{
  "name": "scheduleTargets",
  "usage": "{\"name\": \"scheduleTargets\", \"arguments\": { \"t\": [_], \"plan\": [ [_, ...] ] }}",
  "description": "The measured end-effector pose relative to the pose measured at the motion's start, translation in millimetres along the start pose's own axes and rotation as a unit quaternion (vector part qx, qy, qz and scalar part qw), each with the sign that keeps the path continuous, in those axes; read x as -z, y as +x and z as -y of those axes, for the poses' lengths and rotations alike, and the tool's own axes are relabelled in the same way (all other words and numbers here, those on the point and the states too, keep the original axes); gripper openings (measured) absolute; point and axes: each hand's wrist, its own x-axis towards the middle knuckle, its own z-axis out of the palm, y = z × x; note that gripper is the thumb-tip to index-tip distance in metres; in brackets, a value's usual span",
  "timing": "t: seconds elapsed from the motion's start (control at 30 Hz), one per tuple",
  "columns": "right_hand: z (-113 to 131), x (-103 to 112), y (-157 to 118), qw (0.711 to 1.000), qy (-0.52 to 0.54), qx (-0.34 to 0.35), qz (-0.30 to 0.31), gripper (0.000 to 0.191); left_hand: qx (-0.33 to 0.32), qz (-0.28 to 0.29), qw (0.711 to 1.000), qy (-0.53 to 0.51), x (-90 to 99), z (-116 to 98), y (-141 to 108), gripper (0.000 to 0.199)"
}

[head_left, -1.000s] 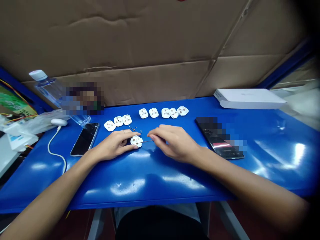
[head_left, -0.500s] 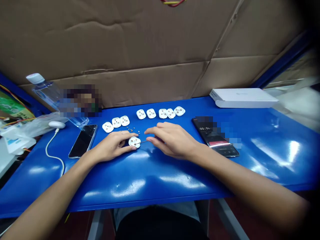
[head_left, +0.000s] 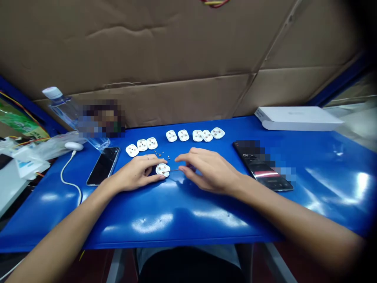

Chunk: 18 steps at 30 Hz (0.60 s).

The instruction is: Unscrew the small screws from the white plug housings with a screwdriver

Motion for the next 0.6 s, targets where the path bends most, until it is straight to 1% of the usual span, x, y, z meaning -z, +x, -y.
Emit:
{"name": "scheduleTargets", "arguments": {
  "t": [0.13,0.23,0.33,0.43,0.5,0.6],
  "plan": [
    [2.0,1.0,2.0,0.998,0.037,0.044,-0.025,0.021,0.008,0.007,1.0,0.001,0.5,-0.9,0.1,0.046],
    [3.2,1.5,1.8,0.999,0.039,0.031,-0.02,0.021,-0.002,0.001,1.0,-0.003,0.1,0.8,0.0,0.048],
    [2.3,0.4,-0.2,1.0,-0.001,0.008,-0.016,0.024,0.002,0.001,1.0,-0.004,0.3,0.8,-0.2,0.047],
    [1.2,-0.5,-0.9,1.0,-0.017,0.02,-0.016,0.023,0.008,0.007,1.0,-0.005,1.3,-0.5,-0.2,0.047],
    [1.9,0.0,0.1,0.999,-0.005,0.034,-0.015,0.021,0.008,0.007,1.0,-0.006,1.9,-1.0,-0.1,0.047],
    [4.2,2.1,2.3,0.999,0.021,0.033,-0.016,0.021,0.009,0.008,1.0,-0.005,2.4,-1.3,0.0,0.048]
  ]
}}
